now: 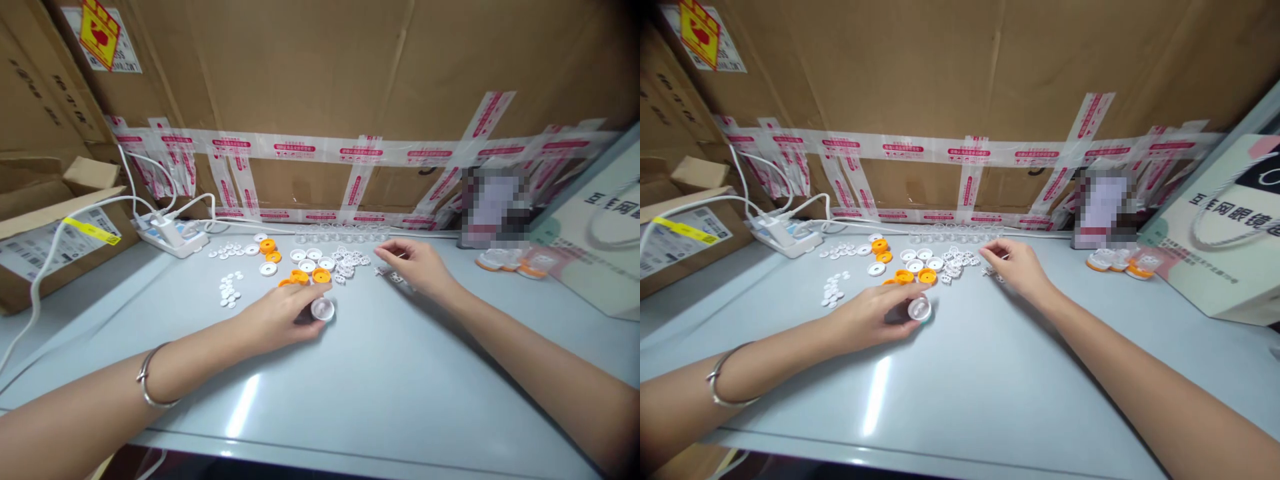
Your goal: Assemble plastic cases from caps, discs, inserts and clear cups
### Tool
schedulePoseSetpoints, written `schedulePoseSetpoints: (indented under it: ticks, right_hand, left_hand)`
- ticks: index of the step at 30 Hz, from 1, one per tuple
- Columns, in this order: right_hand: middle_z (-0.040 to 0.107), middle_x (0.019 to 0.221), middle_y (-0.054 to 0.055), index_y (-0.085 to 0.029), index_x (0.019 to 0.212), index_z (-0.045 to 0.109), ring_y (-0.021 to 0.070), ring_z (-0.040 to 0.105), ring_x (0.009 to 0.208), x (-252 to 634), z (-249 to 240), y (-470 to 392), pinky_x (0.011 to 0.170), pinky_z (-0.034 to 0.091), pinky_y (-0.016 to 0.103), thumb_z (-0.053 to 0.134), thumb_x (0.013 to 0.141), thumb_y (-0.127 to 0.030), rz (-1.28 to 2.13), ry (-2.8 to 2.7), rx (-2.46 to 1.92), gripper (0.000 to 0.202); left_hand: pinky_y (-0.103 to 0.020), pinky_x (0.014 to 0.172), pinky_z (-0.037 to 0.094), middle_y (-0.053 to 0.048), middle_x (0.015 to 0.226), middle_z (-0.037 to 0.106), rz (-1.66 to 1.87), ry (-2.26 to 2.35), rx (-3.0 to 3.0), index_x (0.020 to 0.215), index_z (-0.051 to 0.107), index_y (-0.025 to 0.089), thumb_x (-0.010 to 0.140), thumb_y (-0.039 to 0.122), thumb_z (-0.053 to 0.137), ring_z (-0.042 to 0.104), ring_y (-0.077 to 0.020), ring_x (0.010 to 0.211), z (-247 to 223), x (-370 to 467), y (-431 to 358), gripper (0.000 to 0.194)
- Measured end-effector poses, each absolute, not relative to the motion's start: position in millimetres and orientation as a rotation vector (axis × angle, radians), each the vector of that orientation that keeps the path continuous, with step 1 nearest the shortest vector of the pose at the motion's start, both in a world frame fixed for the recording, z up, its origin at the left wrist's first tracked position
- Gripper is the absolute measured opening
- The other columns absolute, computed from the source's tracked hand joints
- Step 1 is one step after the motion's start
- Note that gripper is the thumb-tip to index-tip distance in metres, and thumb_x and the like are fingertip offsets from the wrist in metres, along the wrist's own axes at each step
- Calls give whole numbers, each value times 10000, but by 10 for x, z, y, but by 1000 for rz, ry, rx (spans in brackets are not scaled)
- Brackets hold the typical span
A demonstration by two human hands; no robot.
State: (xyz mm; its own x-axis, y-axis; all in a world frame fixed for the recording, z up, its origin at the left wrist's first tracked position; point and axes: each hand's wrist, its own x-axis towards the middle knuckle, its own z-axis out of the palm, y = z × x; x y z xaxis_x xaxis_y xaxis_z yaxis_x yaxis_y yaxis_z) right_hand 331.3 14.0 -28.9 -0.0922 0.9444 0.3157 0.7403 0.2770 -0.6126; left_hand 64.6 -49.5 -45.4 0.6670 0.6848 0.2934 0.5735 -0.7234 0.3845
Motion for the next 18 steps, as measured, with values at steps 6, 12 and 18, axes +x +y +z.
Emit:
schedulePoseSetpoints:
  ticks: [6, 12, 18]
  right_hand:
    - [657, 759, 44, -216, 728, 684, 193, 582, 694, 3697, -223, 339, 644, 424, 306, 641, 697, -373, 351, -2267, -1613, 166]
    - [623, 873, 67, -191, 898, 674, 190, 583, 750, 3582, -329, 284, 683, 448, 310, 613, 728, -417, 429, -2298, -1560, 289]
    - [638, 729, 39, -184, 693, 606, 175, 583, 686, 3474, -295, 221, 625, 435, 293, 655, 691, -392, 529, -2134, -1576, 214]
  left_hand:
    - [-316, 817, 487, -97, 1120, 639, 768, 974, 2628, 1204, 485, 188, 836, 395, 545, 616, -205, 959, -423, 616, -511, 426]
    - [-303, 827, 490, -84, 1064, 665, 891, 930, 2654, 1111, 554, 166, 857, 334, 535, 619, -186, 955, -383, 616, -508, 305]
    - [-279, 819, 501, -77, 1034, 673, 1067, 913, 2623, 1050, 581, 168, 852, 267, 546, 631, -165, 931, -343, 575, -494, 224]
